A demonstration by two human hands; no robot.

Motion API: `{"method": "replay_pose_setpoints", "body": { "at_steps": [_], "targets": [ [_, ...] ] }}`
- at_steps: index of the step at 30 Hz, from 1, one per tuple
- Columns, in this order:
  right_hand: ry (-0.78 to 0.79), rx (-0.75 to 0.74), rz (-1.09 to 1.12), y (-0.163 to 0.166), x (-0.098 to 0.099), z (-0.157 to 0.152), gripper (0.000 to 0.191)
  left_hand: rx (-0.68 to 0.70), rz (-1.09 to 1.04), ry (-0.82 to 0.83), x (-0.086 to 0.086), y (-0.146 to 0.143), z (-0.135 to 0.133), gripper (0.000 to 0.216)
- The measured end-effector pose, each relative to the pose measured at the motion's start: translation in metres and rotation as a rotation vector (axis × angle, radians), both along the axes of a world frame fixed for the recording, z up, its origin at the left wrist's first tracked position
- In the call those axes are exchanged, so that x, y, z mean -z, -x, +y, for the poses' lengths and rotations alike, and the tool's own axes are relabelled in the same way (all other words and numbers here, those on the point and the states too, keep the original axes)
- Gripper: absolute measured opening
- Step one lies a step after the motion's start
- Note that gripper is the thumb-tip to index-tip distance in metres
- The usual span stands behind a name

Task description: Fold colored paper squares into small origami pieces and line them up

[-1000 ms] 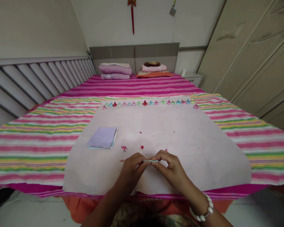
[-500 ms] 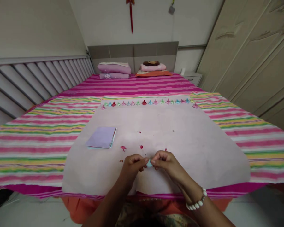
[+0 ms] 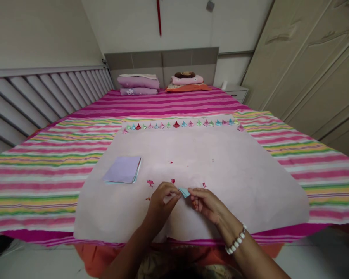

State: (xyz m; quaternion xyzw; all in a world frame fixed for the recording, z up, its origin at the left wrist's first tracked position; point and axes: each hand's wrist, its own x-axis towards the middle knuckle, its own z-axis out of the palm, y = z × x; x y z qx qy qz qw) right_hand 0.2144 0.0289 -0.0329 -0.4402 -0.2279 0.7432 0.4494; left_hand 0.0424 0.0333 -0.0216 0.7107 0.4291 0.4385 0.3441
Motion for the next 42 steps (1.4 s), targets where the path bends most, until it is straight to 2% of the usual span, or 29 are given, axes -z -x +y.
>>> {"method": "replay_pose_setpoints", "body": {
  "at_steps": [2, 7, 12, 15, 19, 23, 25, 28, 35, 42],
  "targets": [
    [0.018, -0.011, 0.006, 0.0, 0.003, 0.002, 0.025, 0.06, 0.066, -0.05, 0.003, 0.0, 0.004, 0.007],
    [0.021, -0.042, -0.028, -0.003, 0.006, 0.011, 0.027, 0.078, 0.184, -0.093, 0.008, -0.001, 0.017, 0.011],
    [-0.067, -0.048, -0.156, -0.007, 0.005, 0.025, 0.028, 0.118, 0.211, -0.082, 0.01, -0.007, 0.037, 0.013],
    [-0.193, 0.041, -0.287, -0.009, 0.007, 0.032, 0.028, 0.066, 0.166, -0.027, 0.014, -0.012, 0.05, 0.008],
    [-0.406, 0.221, -0.453, -0.011, 0.012, 0.039, 0.02, 0.024, 0.18, -0.039, 0.021, -0.016, 0.065, 0.008],
    [-0.772, 0.19, -0.67, -0.009, 0.019, 0.045, 0.012, 0.046, 0.224, -0.042, 0.029, -0.021, 0.073, 0.011],
    [-0.857, 0.166, -0.733, -0.009, 0.024, 0.048, 0.01, 0.045, 0.222, -0.036, 0.033, -0.024, 0.075, 0.011],
    [-0.873, 0.164, -0.77, -0.009, 0.034, 0.053, 0.011, 0.025, 0.219, -0.019, 0.04, -0.027, 0.075, 0.009],
    [-0.791, 0.173, -0.774, -0.009, 0.047, 0.054, 0.011, -0.016, 0.18, 0.034, 0.054, -0.026, 0.071, 0.01],
    [-0.723, 0.229, -0.688, -0.009, 0.055, 0.054, 0.005, -0.121, 0.079, 0.129, 0.053, -0.027, 0.071, 0.009]
  ]
}}
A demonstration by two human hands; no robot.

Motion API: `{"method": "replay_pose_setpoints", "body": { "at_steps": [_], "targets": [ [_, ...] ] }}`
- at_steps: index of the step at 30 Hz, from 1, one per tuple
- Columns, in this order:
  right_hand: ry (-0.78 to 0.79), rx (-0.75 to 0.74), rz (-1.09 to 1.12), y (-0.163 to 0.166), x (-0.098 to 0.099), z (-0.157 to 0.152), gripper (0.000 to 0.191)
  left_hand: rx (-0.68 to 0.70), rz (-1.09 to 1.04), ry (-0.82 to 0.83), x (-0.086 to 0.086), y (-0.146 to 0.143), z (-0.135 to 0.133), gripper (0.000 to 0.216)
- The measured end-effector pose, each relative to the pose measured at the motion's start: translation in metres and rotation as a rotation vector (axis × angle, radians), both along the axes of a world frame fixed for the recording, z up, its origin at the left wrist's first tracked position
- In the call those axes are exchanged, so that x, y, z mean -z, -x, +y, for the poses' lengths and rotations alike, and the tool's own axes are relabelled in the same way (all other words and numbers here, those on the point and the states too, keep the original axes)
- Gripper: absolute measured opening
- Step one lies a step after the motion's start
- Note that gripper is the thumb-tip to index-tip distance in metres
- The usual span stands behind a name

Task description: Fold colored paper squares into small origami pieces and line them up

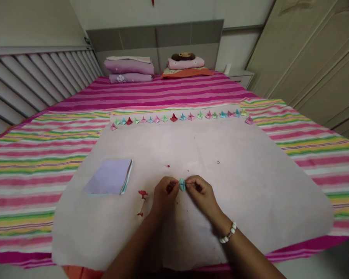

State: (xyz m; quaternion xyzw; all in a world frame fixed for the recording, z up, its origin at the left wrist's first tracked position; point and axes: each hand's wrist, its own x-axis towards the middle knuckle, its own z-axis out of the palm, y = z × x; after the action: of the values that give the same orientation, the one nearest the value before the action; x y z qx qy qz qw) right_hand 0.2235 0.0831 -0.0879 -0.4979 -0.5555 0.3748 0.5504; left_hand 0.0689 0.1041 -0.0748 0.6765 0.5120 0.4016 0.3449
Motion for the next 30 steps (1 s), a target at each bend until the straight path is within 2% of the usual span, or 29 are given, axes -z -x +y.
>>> {"method": "replay_pose_setpoints", "body": {
  "at_steps": [3, 7, 19, 26, 30],
  "targets": [
    [-0.007, 0.011, 0.03, 0.0, 0.001, 0.0, 0.007, -0.013, -0.028, -0.01, -0.002, -0.002, -0.001, 0.008],
    [-0.046, -0.004, 0.019, -0.001, -0.001, -0.001, 0.013, 0.059, -0.034, -0.074, -0.003, -0.005, -0.003, 0.016],
    [-0.074, 0.008, -0.095, 0.001, -0.007, -0.004, 0.022, 0.052, 0.212, -0.155, -0.005, -0.007, -0.006, 0.021],
    [-0.076, 0.013, -0.152, 0.003, -0.01, -0.003, 0.023, 0.001, 0.375, -0.129, -0.008, -0.013, -0.007, 0.022],
    [-0.092, 0.01, -0.171, 0.002, -0.01, -0.002, 0.023, -0.008, 0.396, -0.098, -0.01, -0.015, -0.005, 0.015]
  ]
}}
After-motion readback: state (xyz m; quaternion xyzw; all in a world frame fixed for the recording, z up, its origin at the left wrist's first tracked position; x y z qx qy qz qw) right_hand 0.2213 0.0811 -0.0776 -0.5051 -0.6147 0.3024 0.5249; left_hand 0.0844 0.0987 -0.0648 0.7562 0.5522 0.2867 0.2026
